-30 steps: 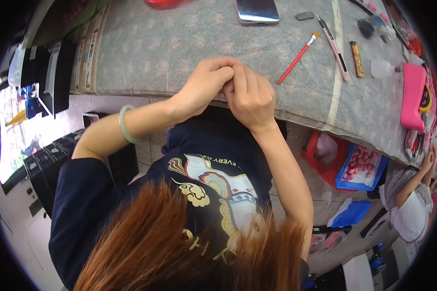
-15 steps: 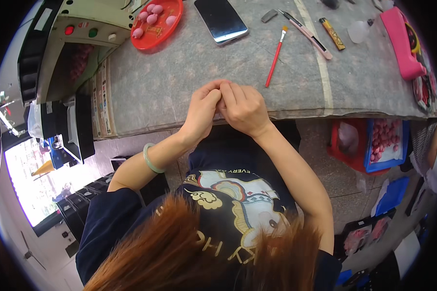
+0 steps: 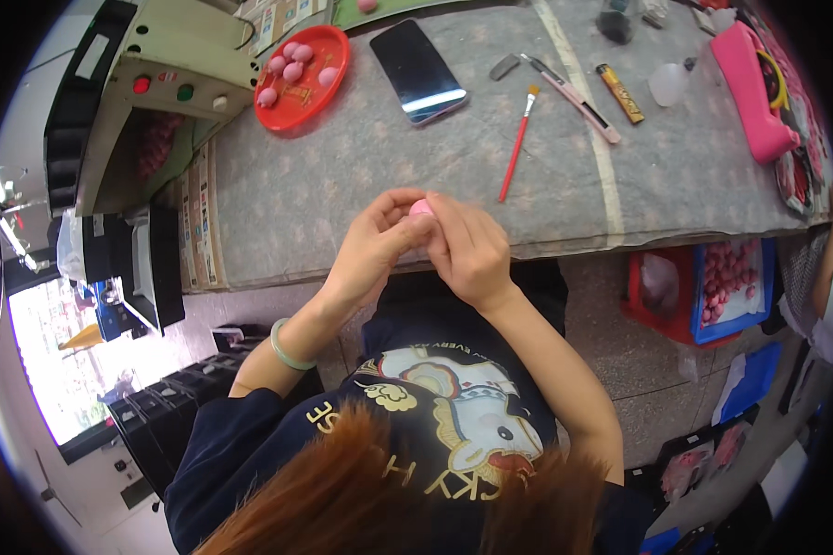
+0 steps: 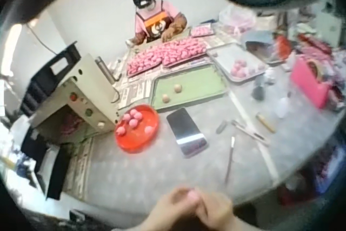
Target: Carve and detail a small clay sphere using a craft knife and a brush.
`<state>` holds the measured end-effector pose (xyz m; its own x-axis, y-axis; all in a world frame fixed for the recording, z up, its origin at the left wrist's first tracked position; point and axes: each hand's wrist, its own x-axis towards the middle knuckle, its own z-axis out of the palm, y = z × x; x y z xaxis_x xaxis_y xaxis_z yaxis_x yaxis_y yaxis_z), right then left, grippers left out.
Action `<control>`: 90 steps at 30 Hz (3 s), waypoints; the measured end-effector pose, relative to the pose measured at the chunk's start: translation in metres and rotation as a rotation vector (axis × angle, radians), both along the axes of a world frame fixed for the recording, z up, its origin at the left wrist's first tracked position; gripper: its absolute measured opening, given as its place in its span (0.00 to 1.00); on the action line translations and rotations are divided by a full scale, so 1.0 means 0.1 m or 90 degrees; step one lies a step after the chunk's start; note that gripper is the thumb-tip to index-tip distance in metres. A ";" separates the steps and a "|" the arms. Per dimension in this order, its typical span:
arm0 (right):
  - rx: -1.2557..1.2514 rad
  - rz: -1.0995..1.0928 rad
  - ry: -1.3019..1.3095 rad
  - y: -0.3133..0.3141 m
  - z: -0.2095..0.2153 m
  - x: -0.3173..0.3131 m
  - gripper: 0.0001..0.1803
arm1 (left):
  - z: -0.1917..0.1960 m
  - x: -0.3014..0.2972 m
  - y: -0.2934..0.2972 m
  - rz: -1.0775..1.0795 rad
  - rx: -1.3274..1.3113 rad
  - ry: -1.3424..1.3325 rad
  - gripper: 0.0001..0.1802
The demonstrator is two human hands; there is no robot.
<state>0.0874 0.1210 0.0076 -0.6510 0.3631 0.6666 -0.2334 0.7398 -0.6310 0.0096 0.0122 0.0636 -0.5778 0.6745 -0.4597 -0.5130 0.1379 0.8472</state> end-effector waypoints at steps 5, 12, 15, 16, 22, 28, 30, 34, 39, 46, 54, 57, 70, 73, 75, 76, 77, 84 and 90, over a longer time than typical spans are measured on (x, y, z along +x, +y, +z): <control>-0.147 0.062 -0.077 0.00 0.15 0.03 0.15 | 0.07 -0.05 0.00 0.006 0.026 0.032 0.20; -0.200 0.237 -0.160 0.20 0.28 0.11 0.16 | 0.16 0.00 -0.05 -0.001 0.078 -0.060 0.20; -0.284 0.263 -0.160 0.20 0.37 0.14 0.18 | 0.25 -0.01 -0.06 -0.051 0.046 -0.073 0.20; -0.342 0.270 -0.156 0.21 0.40 0.14 0.19 | 0.28 -0.01 -0.06 -0.078 0.031 -0.068 0.20; -0.345 0.353 -0.215 0.32 0.64 0.20 0.21 | 0.41 0.05 -0.10 -0.118 0.037 -0.045 0.15; -0.390 0.315 -0.126 0.22 0.58 0.18 0.17 | 0.42 0.19 -0.07 -0.021 0.060 -0.004 0.13; -0.402 0.271 -0.134 0.15 0.50 0.15 0.16 | 0.32 0.20 -0.06 0.009 0.065 -0.017 0.13; -0.477 0.164 -0.193 0.06 0.27 0.09 0.12 | 0.01 0.20 0.00 0.062 0.070 -0.073 0.13; -0.420 0.071 -0.166 -0.06 0.06 -0.01 0.11 | -0.18 0.27 0.10 0.192 0.069 -0.096 0.13; -0.332 -0.007 -0.059 -0.16 -0.06 -0.23 0.07 | -0.30 0.12 0.10 0.152 0.003 -0.066 0.12; -0.383 -0.067 -0.041 -0.20 -0.06 -0.24 0.06 | -0.42 0.26 0.20 0.210 0.046 -0.018 0.16; -0.372 -0.084 -0.044 -0.20 -0.12 -0.25 0.06 | -0.44 0.32 0.24 0.222 0.028 0.004 0.16; -0.528 -0.112 -0.056 -0.26 0.02 -0.33 0.09 | -0.60 0.29 0.11 0.200 -0.100 0.157 0.27; -0.572 -0.113 -0.073 -0.25 -0.06 -0.33 0.10 | -0.75 0.29 0.11 0.140 -0.092 0.257 0.25; -0.614 -0.110 -0.086 -0.23 -0.06 -0.32 0.10 | -0.48 0.30 0.24 0.146 -0.080 0.210 0.18; -0.614 -0.120 -0.090 -0.22 -0.05 -0.31 0.11 | -0.47 0.33 0.28 0.168 -0.041 0.191 0.17; -0.620 -0.103 -0.090 -0.22 -0.04 -0.30 0.11 | -0.45 0.35 0.29 0.177 -0.047 0.222 0.16; -0.662 -0.086 -0.117 -0.24 0.02 -0.36 0.14 | -0.45 0.29 0.22 0.136 -0.051 0.225 0.18; -0.709 -0.061 -0.102 -0.21 0.04 -0.36 0.14 | -0.39 0.29 0.28 0.169 -0.021 0.214 0.16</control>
